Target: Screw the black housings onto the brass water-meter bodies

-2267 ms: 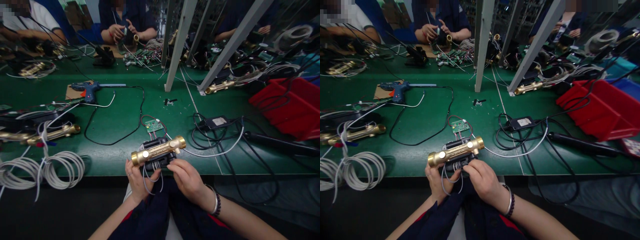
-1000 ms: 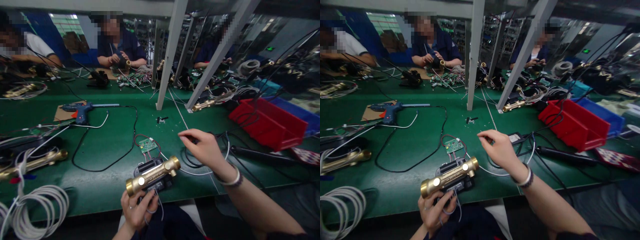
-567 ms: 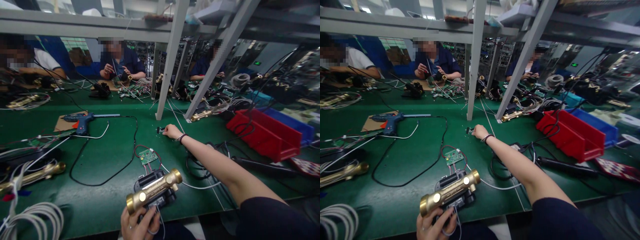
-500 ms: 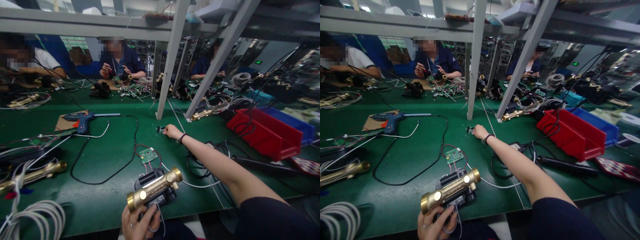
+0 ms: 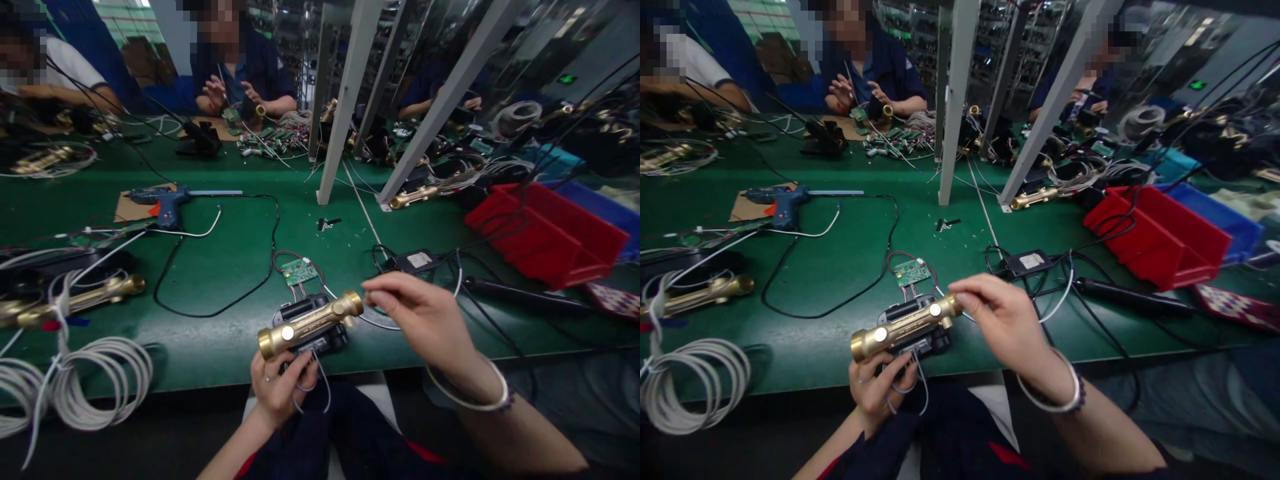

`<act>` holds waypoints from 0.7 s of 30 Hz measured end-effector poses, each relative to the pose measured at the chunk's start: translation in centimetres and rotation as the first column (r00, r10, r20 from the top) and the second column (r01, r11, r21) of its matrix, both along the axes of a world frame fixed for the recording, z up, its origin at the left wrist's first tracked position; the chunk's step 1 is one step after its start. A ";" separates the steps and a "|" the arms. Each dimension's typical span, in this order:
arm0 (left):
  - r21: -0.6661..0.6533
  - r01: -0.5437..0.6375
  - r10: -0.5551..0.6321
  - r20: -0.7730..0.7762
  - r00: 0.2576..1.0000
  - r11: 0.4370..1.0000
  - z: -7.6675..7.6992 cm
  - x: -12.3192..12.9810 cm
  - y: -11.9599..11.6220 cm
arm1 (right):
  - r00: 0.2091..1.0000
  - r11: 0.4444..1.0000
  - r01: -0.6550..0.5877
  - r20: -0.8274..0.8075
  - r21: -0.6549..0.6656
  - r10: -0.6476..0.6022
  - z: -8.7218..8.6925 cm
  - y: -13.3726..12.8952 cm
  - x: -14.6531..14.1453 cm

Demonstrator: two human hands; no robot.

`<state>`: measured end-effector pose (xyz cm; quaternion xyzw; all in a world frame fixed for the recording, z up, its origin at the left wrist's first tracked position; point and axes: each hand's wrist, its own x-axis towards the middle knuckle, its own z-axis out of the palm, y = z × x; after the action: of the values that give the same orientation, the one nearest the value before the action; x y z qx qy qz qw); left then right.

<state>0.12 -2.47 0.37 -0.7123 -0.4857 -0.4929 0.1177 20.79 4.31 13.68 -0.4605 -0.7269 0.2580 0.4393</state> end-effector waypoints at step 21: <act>0.076 0.050 -0.043 -0.089 0.995 0.996 -0.1 -0.7 1.0 | 0.798 0.975 -0.171 0.601 0.145 0.051 -8.2 -4.6 -4.9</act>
<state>-0.57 -1.50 0.30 -0.7390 -0.4437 -0.4826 0.1552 15.92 -0.33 5.47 -0.4301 -0.8747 0.0555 0.2164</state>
